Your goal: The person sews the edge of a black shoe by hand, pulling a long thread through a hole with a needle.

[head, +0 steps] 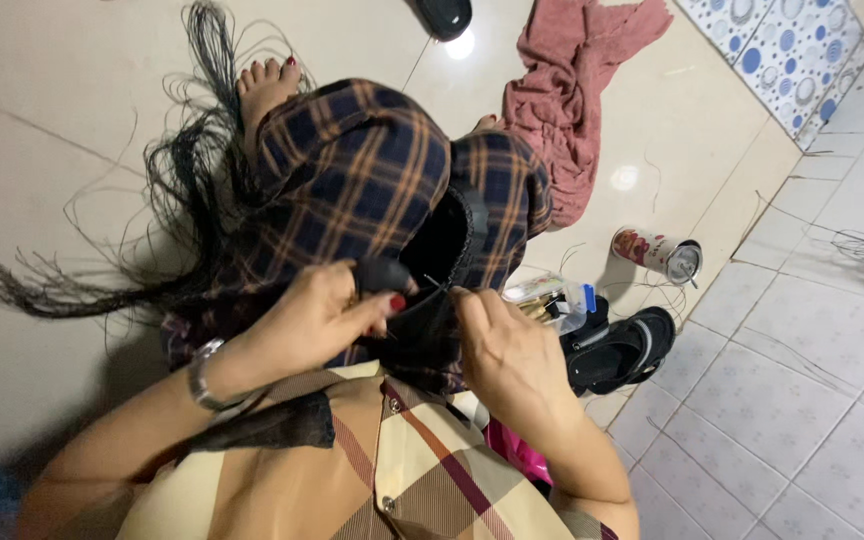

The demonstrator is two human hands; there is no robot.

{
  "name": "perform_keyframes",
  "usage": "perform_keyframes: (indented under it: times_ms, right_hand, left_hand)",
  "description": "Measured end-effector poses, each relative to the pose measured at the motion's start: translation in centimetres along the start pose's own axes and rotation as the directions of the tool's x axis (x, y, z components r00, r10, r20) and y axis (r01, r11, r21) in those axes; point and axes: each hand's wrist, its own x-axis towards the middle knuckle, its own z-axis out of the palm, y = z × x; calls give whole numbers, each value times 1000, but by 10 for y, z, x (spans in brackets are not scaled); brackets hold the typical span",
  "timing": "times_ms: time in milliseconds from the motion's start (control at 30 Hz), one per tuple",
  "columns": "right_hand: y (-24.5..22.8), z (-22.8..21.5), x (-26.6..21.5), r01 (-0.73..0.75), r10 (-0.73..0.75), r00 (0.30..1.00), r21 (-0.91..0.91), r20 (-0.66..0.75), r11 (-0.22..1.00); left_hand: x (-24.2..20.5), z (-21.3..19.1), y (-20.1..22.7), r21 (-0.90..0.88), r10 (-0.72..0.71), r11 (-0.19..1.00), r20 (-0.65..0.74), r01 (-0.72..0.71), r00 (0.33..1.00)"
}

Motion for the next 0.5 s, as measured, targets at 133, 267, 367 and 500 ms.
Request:
perform_keyframes:
  times_ms: [133,267,367,500]
  right_hand:
    - [13,18,2,34,-43,983,-50,-179,998]
    - [10,7,-4,28,-56,972,-127,-228,991]
    - [16,-37,-54,-198,188,975,76,121,977]
    - [40,-11,-56,-13,31,994,164,-106,986]
  left_hand:
    - [4,8,-34,320,-24,943,-219,95,975]
    - [13,9,-34,430,50,902,-48,-25,998]
    - [5,15,-31,442,22,896,32,-34,999]
    - [3,17,-33,417,100,908,-144,-31,985]
